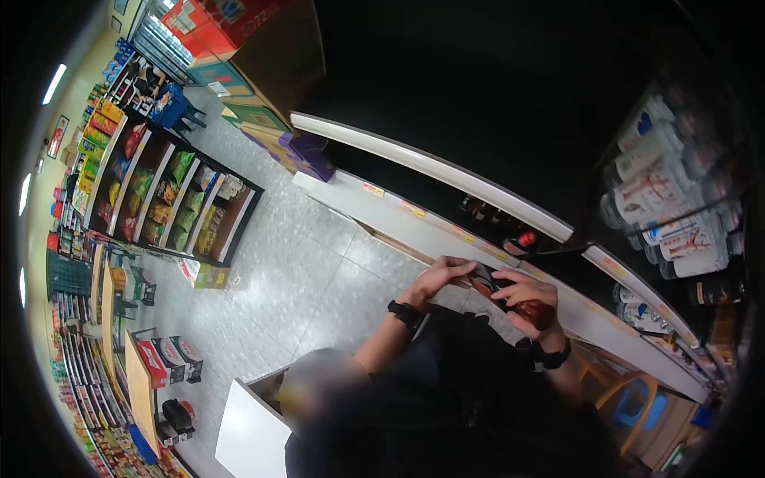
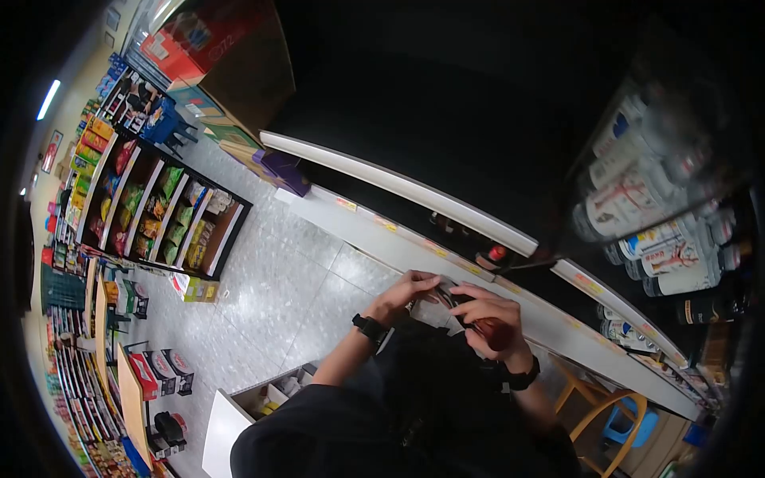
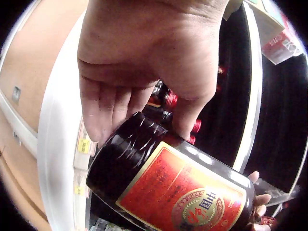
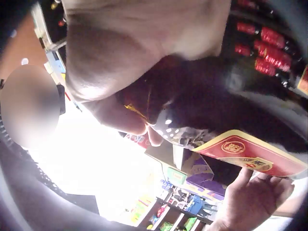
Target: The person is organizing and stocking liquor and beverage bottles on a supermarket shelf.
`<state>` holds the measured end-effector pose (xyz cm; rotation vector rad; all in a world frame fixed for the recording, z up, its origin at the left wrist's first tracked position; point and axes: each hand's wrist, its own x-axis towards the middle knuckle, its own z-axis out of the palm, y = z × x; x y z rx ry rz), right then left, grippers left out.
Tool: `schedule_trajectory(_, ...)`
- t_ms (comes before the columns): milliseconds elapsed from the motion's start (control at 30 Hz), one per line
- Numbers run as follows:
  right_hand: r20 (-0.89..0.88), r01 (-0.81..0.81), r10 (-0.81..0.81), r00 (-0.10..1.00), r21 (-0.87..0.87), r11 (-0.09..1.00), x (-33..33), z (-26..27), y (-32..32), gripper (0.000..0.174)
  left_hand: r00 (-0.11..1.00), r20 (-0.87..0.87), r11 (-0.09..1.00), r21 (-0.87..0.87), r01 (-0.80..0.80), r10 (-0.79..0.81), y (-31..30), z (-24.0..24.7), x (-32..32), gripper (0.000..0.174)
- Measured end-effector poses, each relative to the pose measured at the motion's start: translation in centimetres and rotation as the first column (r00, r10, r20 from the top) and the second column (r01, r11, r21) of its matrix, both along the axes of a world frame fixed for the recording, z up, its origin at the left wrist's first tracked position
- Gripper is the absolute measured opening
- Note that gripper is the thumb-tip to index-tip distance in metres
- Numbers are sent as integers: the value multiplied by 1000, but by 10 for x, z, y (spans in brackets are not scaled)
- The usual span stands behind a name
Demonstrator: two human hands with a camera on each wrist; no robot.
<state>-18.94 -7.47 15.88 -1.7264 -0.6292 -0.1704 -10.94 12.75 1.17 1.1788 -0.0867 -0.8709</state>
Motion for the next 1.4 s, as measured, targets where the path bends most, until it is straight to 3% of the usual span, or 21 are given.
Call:
schedule_trajectory(33, 80, -24, 30, 996, -73, 997, 16, 8, 12, 18, 997, -67, 1000, -4, -29, 29, 12, 3, 12, 40)
schedule_trajectory(67, 77, -19, 25, 997, -79, 997, 31, 9, 24, 18, 994, 79, 991, 97, -89, 81, 23, -13, 25, 41)
schedule_trajectory(200, 208, -118, 150, 966, -159, 980, 87, -9, 59, 14, 902, 380, 979, -56, -197, 203, 63, 4, 67, 55)
schedule_trajectory(267, 200, -161, 195, 960, -175, 971, 110, -15, 73, 15, 753, 657, 956, 194, -221, 41, 78, 33, 81, 71)
schedule_trajectory(333, 186, -166, 204, 961, -203, 965, 129, -13, 86, 13, 523, 852, 933, 213, -291, -31, 80, 55, 94, 73)
schedule_trajectory(433, 148, -178, 211, 966, -212, 961, 150, -16, 99, 16, 436, 888, 926, 275, -257, -143, 81, 52, 111, 73)
schedule_trajectory(533, 84, -184, 206, 975, -215, 959, 164, -22, 101, 16, 400, 905, 925, 268, -270, -145, 80, 35, 129, 59)
schedule_trajectory(667, -25, -137, 137, 990, -330, 934, 167, -26, 99, 20, 454, 887, 951, 208, -228, -86, 74, 15, 139, 50)
schedule_trajectory(733, -136, -106, 60, 989, -363, 926, 166, -26, 96, 20, 467, 880, 926, 245, -286, -88, 73, 16, 139, 50)
schedule_trajectory(900, -197, -87, 9, 980, -388, 918, 165, -34, 90, 15, 466, 878, 922, 263, -283, -107, 68, 9, 141, 50)
schedule_trajectory(1133, -156, 68, -127, 980, -336, 939, 170, -40, 88, 24, 528, 840, 900, 319, -298, -123, 64, -3, 147, 53)
schedule_trajectory(1200, -270, 134, -248, 930, -381, 915, 169, -32, 88, 23, 554, 818, 882, 367, -295, -155, 63, 0, 149, 51)
schedule_trajectory(1267, -192, 191, -306, 932, -459, 868, 172, -37, 88, 27, 546, 831, 901, 314, -300, -107, 60, 4, 150, 48)
schedule_trajectory(1333, -155, 271, -401, 903, -518, 811, 174, -35, 89, 34, 636, 770, 918, 221, -328, 42, 56, 4, 148, 49)
schedule_trajectory(1400, -224, 247, -434, 873, -564, 788, 171, -35, 86, 37, 625, 776, 920, 181, -347, 83, 52, 3, 144, 52)
